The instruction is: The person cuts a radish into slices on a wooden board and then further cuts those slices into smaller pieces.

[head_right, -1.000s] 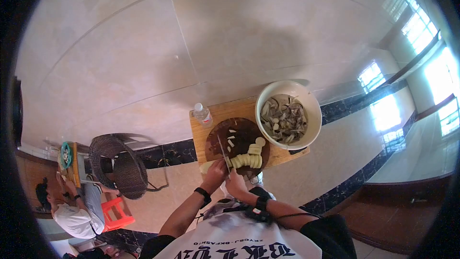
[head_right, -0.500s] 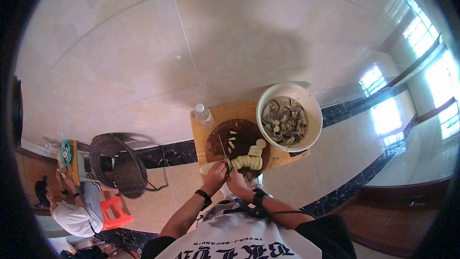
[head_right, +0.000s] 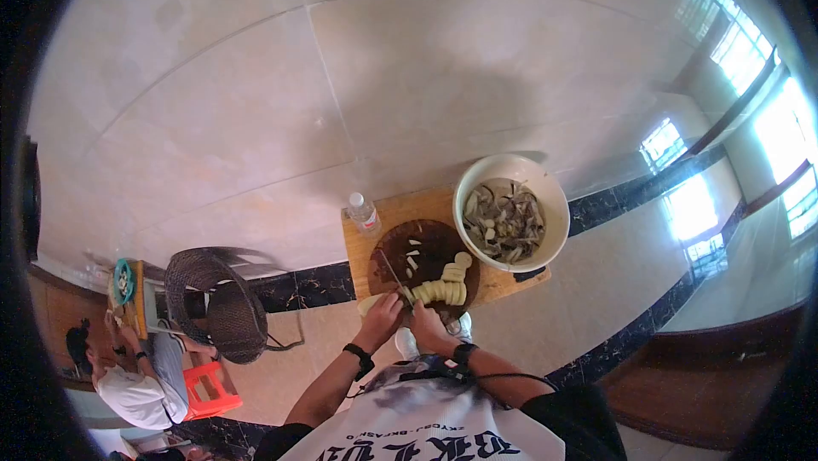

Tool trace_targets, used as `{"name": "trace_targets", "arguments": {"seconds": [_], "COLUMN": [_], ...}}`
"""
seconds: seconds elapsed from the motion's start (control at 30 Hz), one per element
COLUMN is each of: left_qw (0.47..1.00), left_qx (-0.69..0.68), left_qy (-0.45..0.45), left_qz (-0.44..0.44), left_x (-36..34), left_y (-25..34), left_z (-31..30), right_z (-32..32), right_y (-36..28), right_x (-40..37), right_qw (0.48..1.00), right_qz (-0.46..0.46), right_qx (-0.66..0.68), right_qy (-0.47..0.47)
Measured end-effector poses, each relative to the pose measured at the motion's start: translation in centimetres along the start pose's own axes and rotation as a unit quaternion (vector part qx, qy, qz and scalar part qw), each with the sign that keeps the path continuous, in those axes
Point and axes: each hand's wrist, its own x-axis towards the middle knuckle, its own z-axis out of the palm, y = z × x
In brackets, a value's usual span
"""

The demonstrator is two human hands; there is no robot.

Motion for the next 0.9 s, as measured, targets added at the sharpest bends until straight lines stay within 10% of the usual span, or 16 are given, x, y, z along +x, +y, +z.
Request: {"name": "trace_targets", "arguments": {"seconds": [0.53,0.9], "left_qw": [0.989,0.996], "left_qx": [0.04,0.064], "left_qy": [-0.057,-0.013], "left_qz": [-0.129,-0.056], "left_x": [-0.7,-0.7], "left_y": [-0.1,0.7], "left_z": [-0.2,-0.3], "right_z": [-1.7,-2.7], "right_y": [-0.6,-3.1], "right_x": [-1.7,-3.2], "right_qw": [0.997,0.999], "right_qz": [0.029,-0.017], "right_qx": [0.065,0.05], "right_qy": [0.041,0.001]}}
